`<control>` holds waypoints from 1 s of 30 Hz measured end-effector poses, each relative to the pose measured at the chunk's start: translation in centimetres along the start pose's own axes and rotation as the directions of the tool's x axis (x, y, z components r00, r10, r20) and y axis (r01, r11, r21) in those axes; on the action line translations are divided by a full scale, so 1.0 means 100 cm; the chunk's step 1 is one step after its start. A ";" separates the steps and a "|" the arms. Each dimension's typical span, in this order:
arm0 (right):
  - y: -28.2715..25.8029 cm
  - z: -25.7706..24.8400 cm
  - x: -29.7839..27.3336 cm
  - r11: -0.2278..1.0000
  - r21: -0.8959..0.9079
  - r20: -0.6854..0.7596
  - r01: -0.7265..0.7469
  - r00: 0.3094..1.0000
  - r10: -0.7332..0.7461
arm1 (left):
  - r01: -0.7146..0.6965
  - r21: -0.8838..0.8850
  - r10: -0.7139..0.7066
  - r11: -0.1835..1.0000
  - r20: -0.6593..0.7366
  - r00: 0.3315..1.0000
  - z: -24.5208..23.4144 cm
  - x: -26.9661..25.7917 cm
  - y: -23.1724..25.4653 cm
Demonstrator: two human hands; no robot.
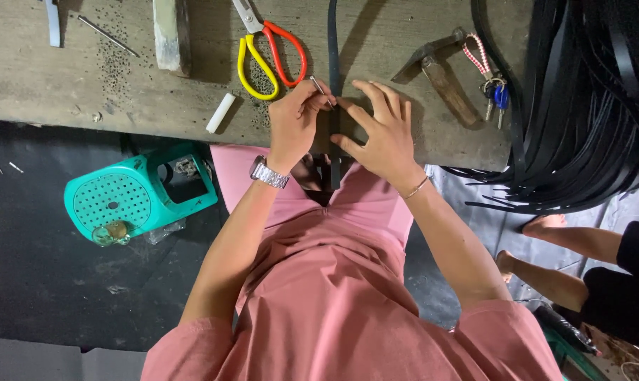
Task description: Punching holes into leather straps using a hammer and a hole punch tool on a workshop table.
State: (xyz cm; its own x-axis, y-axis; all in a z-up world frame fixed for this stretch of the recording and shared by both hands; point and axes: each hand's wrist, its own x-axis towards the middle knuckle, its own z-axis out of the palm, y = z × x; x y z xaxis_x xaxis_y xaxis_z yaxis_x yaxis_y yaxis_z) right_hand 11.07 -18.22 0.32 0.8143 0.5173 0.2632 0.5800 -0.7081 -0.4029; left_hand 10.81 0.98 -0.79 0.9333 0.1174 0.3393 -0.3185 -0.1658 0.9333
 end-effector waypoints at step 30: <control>0.043 -0.052 0.001 0.871 -0.353 -0.153 -0.343 0.939 0.307 | -0.187 0.145 0.140 0.972 0.285 0.948 -0.006 -0.004 -0.007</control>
State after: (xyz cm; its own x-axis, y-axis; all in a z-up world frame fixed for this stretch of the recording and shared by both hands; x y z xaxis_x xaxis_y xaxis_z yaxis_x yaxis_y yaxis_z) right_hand 13.76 -23.71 3.13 0.9465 0.1946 0.2573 0.2339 -0.9633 -0.1316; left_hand 10.53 1.63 -1.56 0.8878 -0.1907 0.4188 -0.4597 -0.3251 0.8264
